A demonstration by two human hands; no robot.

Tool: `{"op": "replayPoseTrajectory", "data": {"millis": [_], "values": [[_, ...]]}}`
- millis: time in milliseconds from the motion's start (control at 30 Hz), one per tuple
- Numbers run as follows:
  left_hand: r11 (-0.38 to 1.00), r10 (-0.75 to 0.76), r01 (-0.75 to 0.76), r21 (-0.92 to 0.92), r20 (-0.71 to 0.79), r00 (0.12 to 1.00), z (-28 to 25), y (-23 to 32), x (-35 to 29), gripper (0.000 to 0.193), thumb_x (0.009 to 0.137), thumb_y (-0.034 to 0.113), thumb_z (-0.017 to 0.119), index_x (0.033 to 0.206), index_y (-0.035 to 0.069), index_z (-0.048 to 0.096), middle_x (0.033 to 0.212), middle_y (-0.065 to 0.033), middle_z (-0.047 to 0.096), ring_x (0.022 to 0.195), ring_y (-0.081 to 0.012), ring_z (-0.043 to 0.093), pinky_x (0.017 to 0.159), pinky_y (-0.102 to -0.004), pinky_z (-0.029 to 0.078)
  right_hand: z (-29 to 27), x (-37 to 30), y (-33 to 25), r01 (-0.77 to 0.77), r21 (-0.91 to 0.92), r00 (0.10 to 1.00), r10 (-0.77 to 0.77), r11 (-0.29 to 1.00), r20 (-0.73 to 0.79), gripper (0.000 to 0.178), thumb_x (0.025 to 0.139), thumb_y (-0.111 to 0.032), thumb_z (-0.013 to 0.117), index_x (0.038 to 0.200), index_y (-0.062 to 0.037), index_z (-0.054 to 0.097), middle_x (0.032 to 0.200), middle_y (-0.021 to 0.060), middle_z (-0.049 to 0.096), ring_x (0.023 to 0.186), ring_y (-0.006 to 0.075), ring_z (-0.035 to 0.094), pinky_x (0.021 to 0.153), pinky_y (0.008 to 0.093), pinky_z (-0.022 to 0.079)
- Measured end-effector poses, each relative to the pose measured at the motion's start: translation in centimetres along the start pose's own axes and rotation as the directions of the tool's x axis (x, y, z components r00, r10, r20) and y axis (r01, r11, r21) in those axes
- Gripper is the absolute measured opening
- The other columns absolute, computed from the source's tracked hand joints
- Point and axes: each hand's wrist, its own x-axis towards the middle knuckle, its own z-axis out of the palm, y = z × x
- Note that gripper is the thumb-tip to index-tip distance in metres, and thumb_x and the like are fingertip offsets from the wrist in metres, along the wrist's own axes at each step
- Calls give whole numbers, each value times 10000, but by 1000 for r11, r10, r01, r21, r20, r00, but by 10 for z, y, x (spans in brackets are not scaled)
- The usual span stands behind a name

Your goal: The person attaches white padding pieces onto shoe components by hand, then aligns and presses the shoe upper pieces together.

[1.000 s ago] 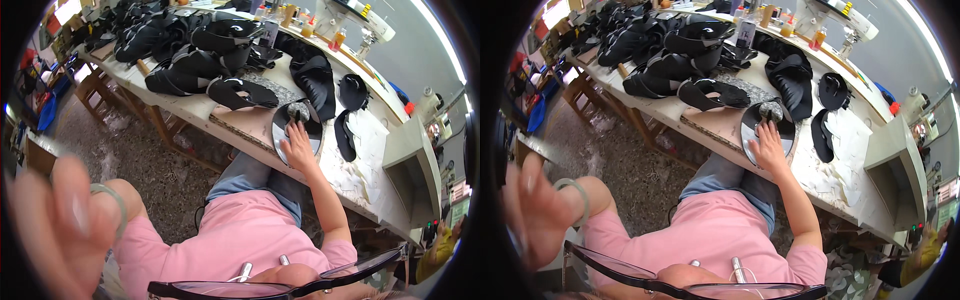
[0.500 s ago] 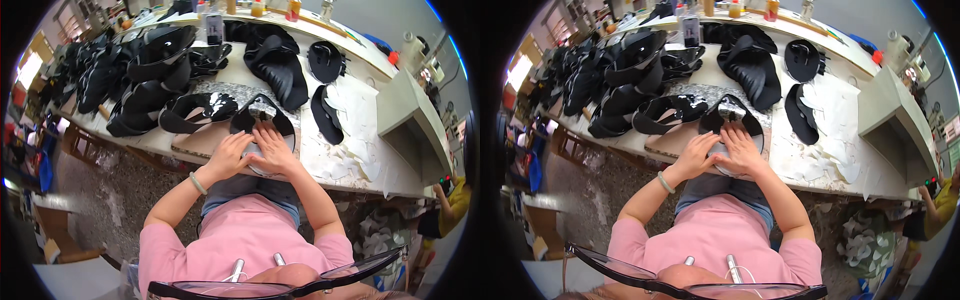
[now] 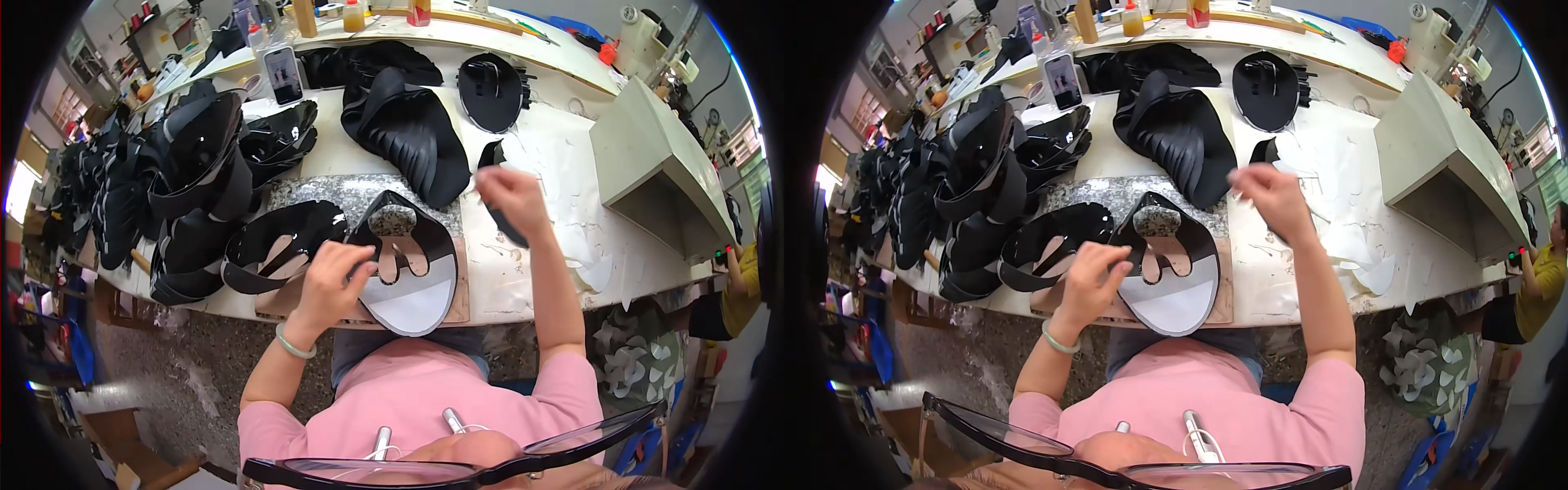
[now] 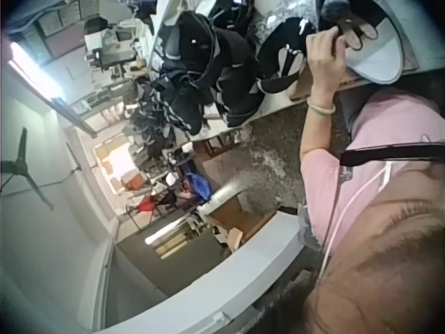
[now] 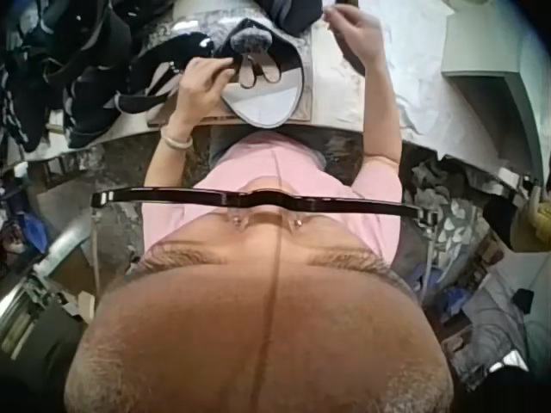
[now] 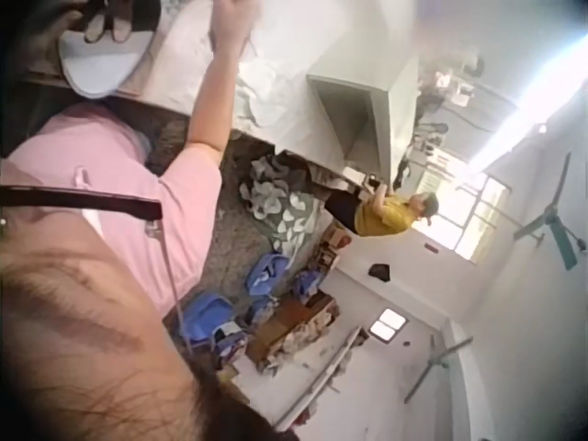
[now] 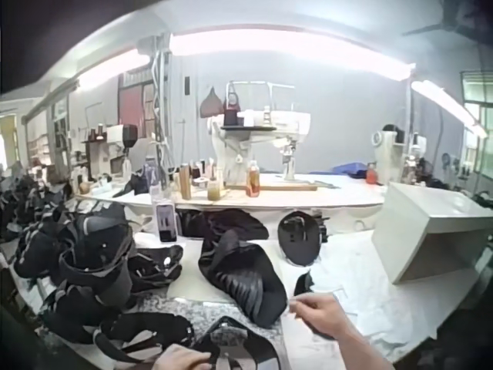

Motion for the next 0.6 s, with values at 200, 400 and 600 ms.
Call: {"op": "replayPoseTrajectory", "data": {"millis": [200,400,600], "values": [[990,-53,42,135,79,995,5,-19,41,440,816,143,705,1197,-23,562,1236,-195,544,1117,-353,505,958,-416,418,-44,73,49,-149,-699,955,-81,699,-284,366,826,-369,683,1000,-47,710,941,115,691,878,222,652,767,388,518],[979,-103,73,191,153,983,29,-37,38,519,833,155,685,1279,-38,503,1342,-217,478,1245,-385,427,1035,-445,351,-35,80,64,-257,-950,965,106,176,-241,599,747,-555,691,1023,-23,681,1083,152,623,1082,307,539,829,407,499],[996,9,-5,84,-48,999,25,-2,59,410,823,104,687,1200,-8,571,1290,-188,528,1200,-346,472,995,-419,378,-42,83,91,-165,-918,892,-342,361,-295,253,787,-256,534,847,-92,717,835,83,662,814,286,639,690,437,523]]}}
